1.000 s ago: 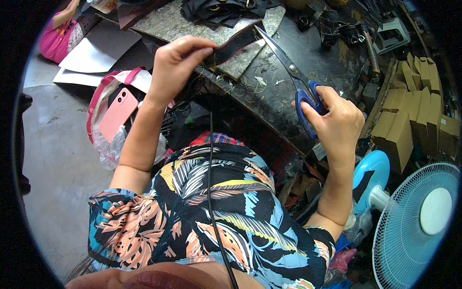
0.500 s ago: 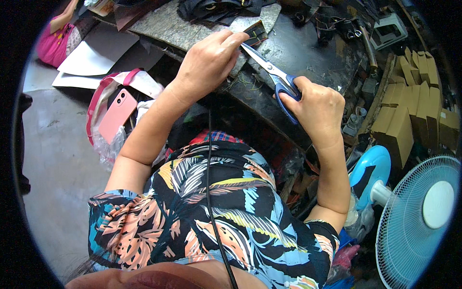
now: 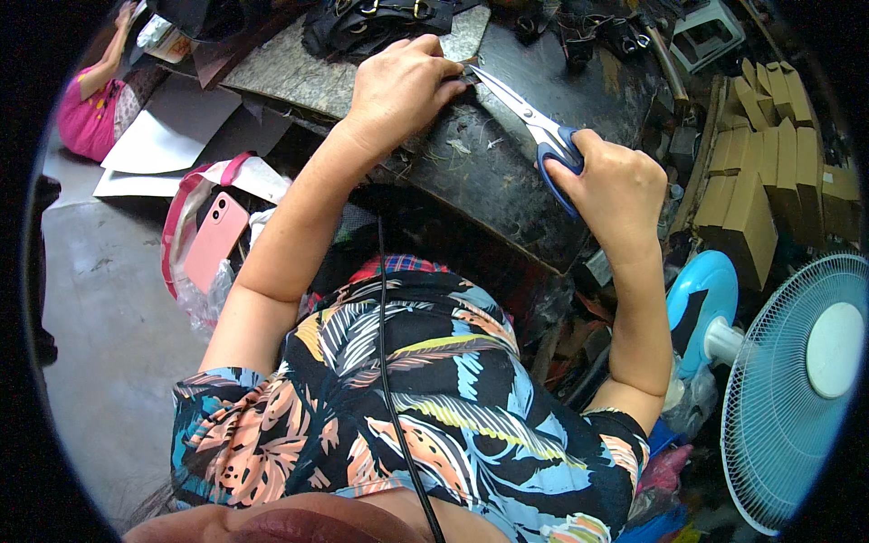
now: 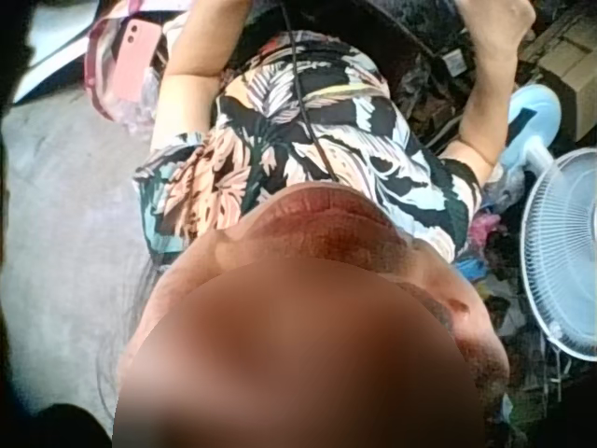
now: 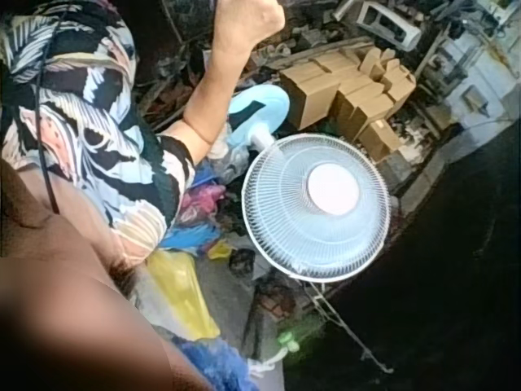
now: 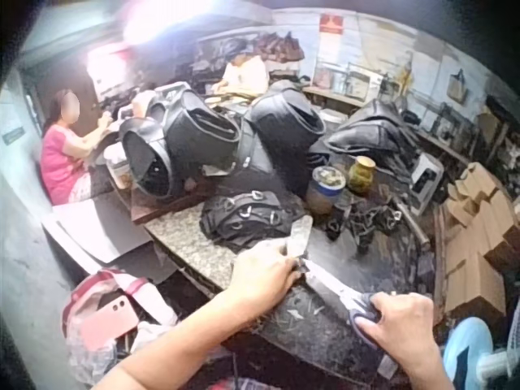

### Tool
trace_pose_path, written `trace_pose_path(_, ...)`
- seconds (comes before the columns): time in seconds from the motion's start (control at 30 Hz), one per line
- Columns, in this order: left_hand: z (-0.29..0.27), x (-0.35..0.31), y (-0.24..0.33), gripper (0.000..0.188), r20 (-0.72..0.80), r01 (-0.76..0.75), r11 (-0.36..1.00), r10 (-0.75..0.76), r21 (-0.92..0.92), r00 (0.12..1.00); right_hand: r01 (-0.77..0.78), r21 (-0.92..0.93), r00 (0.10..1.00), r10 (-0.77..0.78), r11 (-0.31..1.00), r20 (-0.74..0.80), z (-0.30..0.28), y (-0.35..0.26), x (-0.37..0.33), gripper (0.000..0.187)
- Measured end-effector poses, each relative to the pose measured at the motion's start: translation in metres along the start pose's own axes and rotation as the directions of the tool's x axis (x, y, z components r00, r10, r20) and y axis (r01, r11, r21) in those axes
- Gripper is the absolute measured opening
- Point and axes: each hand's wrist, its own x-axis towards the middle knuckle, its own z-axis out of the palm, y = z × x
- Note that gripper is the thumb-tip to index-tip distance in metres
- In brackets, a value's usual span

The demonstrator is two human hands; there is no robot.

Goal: The person uses shears to trim the edges of a black leather strap with metal buckles. They repeatedly reposition the strap and make small cuts along its length, then place the trimmed strap on the workbench.

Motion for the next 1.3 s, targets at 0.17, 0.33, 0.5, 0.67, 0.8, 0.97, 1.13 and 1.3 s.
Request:
trace_pose_path(0.17,0.003,-0.001,-0.002,0.023,-0.090,-0.071,0.996,0.076,0.055,0.993,-0.016,0.039,1.000,0.016,0.999,0.002,0.012,-0.005,0.000,0.031)
trace_pose_path(0.33,0.002,-0.010,-0.016,0.024,-0.099,-0.071,0.997,0.070,-0.012,0.993,-0.021,0.086,0.998,0.016,0.996,0.057,0.020,-0.010,0.004,0.033)
trace_pose_path(0.5,0.015,-0.012,-0.006,0.019,-0.210,-0.096,0.994,0.104,0.045,0.972,-0.049,0.120,0.994,0.037,0.991,0.101,0.020,-0.008,0.005,0.035)
trace_pose_path(0.67,0.004,-0.002,-0.029,0.022,-0.028,0.050,0.927,-0.065,-0.371,0.997,-0.081,0.128,0.985,0.059,0.988,0.162,0.020,-0.010,0.002,0.033)
trace_pose_path(0.8,0.002,0.004,-0.037,0.022,0.024,0.032,0.931,-0.025,-0.364,0.999,-0.066,0.139,0.989,0.047,0.988,0.139,0.022,-0.011,0.002,0.033)
trace_pose_path(0.97,0.024,0.003,-0.021,0.021,-0.180,-0.036,0.971,-0.008,-0.237,0.984,-0.075,0.186,0.990,0.052,0.980,0.128,0.021,-0.007,-0.001,0.033)
trace_pose_path(1.13,0.034,0.003,-0.024,0.021,-0.227,0.002,0.963,-0.066,-0.270,0.972,-0.062,0.193,0.994,0.042,0.979,0.105,0.014,-0.002,-0.007,0.037)
trace_pose_path(1.3,0.036,0.003,-0.024,0.020,-0.267,-0.023,0.950,-0.065,-0.312,0.961,-0.044,0.193,0.993,0.022,0.980,0.113,0.008,0.000,-0.007,0.037)
